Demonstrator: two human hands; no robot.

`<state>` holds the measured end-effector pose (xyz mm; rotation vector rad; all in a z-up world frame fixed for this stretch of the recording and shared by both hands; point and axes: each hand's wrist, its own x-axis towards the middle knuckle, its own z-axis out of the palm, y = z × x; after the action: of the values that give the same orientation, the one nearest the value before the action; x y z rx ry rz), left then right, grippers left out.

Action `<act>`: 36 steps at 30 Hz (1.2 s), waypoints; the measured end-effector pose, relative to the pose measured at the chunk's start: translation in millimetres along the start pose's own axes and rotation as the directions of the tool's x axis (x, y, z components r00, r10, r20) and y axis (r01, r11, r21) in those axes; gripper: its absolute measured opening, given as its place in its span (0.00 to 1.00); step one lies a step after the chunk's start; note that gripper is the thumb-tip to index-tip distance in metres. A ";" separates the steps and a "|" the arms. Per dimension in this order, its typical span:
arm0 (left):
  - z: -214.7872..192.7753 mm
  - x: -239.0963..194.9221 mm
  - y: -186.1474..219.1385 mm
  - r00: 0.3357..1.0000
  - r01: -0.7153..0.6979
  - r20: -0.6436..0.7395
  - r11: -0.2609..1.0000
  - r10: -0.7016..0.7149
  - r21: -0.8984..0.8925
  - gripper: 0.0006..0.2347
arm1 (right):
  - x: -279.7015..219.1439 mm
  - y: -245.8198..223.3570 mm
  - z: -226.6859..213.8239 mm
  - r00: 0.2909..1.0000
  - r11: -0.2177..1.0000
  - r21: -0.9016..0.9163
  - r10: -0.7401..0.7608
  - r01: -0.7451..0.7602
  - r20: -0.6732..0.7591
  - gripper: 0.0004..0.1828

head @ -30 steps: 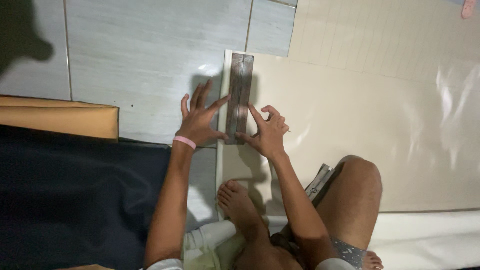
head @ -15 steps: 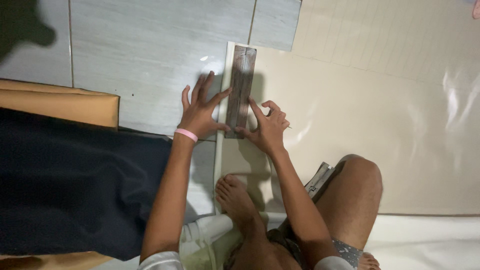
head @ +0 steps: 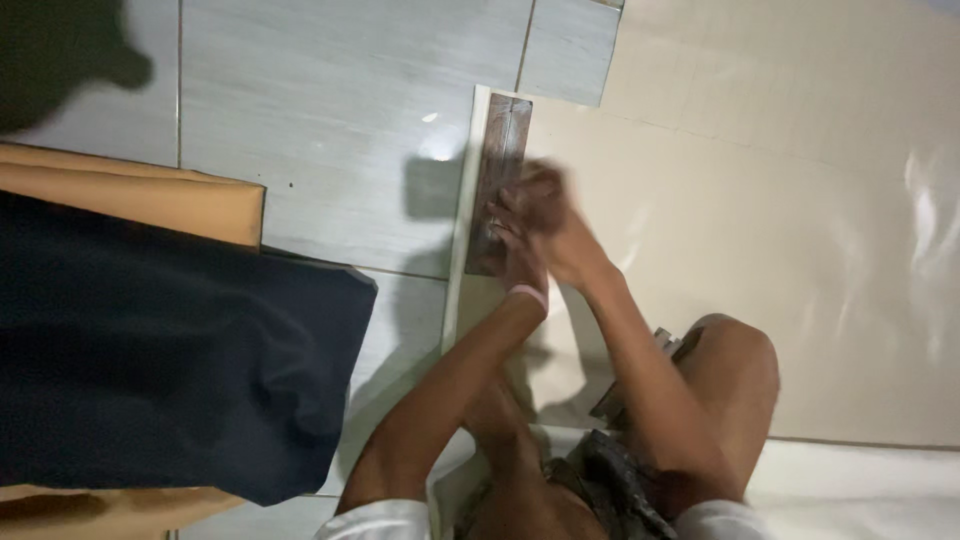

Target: The person uses a metal ruler and a scoring tool to repeatedly score a large sheet of beige material laid on the floor. They align the ruler, score along its edge, and reposition the ruler to create a grid of parallel lines.

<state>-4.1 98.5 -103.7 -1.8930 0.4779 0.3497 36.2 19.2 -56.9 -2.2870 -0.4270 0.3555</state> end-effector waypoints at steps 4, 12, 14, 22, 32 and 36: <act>-10.4 -3.8 30.3 0.975 0.212 0.208 0.634 -0.081 -0.744 0.28 | 15.4 -24.1 -9.6 0.922 0.959 0.125 -0.281 0.256 0.269 0.21; -4.2 10.2 26.0 0.973 0.075 0.232 0.952 -0.004 -0.298 0.25 | 34.5 -40.0 -16.8 0.870 0.981 0.010 -0.178 0.195 0.460 0.19; -46.5 37.5 12.8 0.643 0.750 0.677 0.474 -0.358 -0.462 0.21 | 37.9 -39.9 -19.6 0.859 0.977 0.067 -0.211 0.204 0.467 0.19; -11.0 15.2 -11.8 0.970 0.031 0.228 0.894 0.081 -0.447 0.25 | 41.1 -17.2 -23.7 0.903 0.986 0.137 -0.142 0.094 0.405 0.26; 54.6 46.4 0.0 0.976 -0.191 -0.187 -0.029 -0.113 -0.981 0.20 | 115.2 2.8 -80.6 0.984 0.997 -0.067 0.024 -0.036 -0.176 0.10; 91.6 45.8 -57.4 0.896 -0.400 -0.445 0.419 -0.010 -0.815 0.25 | 78.9 1.4 -75.7 0.914 0.986 -0.068 0.114 -0.152 -0.389 0.08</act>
<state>62.3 195.1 -110.6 -3.0300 0.9262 0.4365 136.6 1.9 -17.1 -2.4136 -0.0890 -0.0553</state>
